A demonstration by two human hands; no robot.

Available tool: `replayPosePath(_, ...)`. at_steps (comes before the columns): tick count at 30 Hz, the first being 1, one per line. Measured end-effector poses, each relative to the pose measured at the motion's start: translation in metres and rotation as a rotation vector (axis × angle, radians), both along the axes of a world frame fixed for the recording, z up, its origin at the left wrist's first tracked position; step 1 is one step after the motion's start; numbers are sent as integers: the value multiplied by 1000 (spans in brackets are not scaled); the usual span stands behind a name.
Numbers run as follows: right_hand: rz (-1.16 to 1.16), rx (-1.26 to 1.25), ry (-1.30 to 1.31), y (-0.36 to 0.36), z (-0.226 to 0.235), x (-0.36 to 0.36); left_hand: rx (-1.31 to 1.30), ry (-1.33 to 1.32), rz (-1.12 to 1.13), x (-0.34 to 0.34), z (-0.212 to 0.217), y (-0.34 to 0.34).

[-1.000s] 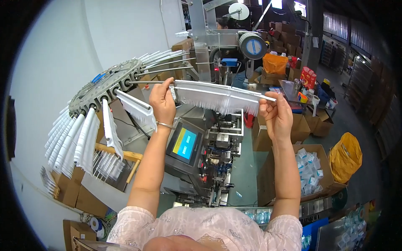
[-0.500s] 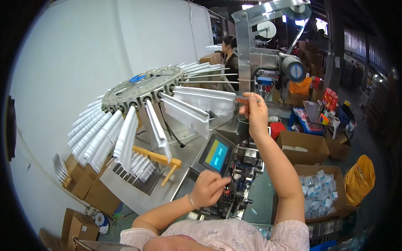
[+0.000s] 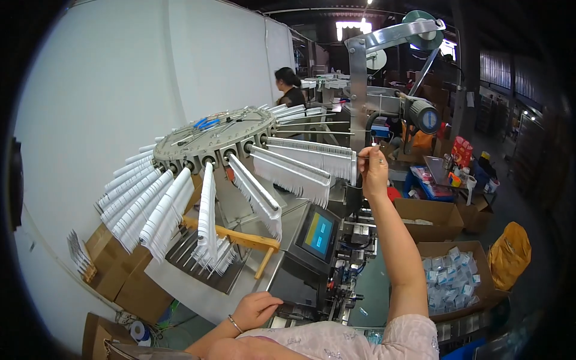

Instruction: Loading component tubes into a rotary assembly machine and sorting packaged items on a production line.

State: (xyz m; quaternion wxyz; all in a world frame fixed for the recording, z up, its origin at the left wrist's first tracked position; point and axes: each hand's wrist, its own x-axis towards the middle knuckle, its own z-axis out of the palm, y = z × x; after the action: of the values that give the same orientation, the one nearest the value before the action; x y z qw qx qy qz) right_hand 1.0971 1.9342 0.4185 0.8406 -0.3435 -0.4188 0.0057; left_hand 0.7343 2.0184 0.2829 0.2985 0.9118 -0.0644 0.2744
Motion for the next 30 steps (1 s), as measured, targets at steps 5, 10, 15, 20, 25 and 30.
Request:
replayPosePath(5, -5, -24, 38, -3, -2, 4, -99, 5, 70, -8, -16, 11)
replayPosePath(10, -63, 53, 31, 6, 1, -1, -170, 118, 158, -26, -32, 21)
replayPosePath(15, -98, 40, 43, -1, 4, 1, -222, 153, 205, -31, -41, 25)
replayPosePath(20, -80, 40, 109, -4, -2, -1, -291, 146, 206, -33, -44, 25)
replayPosePath(25, -109, -8, 120, -4, 0, -7, -288, 127, 215, -36, -45, 25)
replayPosePath(30, -82, -19, 181, -12, 2, -11, -289, 118, 196, -36, -46, 24)
